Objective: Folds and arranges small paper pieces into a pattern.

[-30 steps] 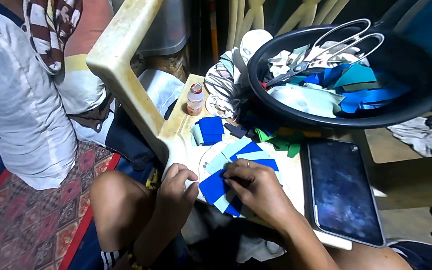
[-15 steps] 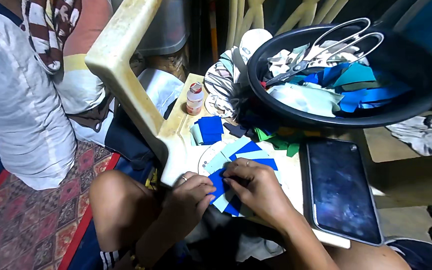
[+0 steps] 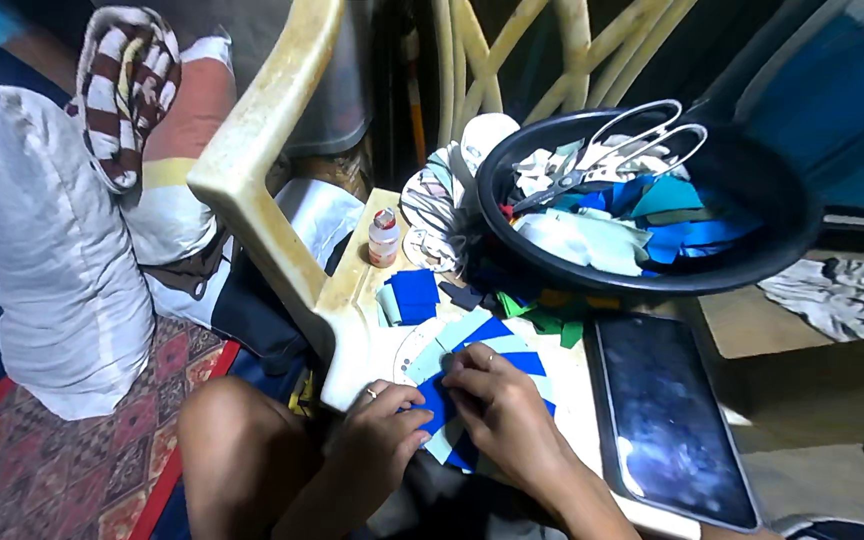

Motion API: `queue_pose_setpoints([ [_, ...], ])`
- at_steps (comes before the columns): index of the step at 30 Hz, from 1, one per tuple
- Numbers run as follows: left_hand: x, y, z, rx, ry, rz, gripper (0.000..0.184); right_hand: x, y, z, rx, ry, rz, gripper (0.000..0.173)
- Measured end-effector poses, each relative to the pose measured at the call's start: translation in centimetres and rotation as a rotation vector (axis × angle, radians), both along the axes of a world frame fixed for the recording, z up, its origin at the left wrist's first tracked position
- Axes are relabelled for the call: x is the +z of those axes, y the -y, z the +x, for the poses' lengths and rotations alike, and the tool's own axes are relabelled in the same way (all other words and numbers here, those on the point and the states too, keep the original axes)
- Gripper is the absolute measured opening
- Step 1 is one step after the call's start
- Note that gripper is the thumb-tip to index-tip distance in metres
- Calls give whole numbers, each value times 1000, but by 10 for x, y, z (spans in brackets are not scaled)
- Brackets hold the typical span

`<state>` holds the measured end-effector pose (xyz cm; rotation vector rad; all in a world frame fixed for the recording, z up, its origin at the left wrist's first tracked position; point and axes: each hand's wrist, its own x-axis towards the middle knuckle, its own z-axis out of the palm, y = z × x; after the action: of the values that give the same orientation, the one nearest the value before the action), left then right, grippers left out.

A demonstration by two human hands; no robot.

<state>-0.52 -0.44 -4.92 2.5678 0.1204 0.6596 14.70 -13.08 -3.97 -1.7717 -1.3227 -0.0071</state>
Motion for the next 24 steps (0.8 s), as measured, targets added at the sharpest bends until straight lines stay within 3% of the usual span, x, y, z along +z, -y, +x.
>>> queue_pose_setpoints([
  [6, -5, -5, 1, -41, 55, -17, 15, -2, 0, -4, 120, -71, -22, 13],
  [9, 6, -13, 6, -45, 53, -125, 11, 0, 1, -4, 130, -89, -85, 16],
  [14, 34, -38, 42, 190, 50, -215, 13, 7, 2, -5, 127, -130, -144, 22],
  [19, 44, -55, 87, 95, -27, -128, 19, 9, 2, -4, 131, -172, -187, 21],
  [24, 52, -57, 116, 116, -322, -134, 22, 10, 2, -4, 139, -182, -190, 19],
])
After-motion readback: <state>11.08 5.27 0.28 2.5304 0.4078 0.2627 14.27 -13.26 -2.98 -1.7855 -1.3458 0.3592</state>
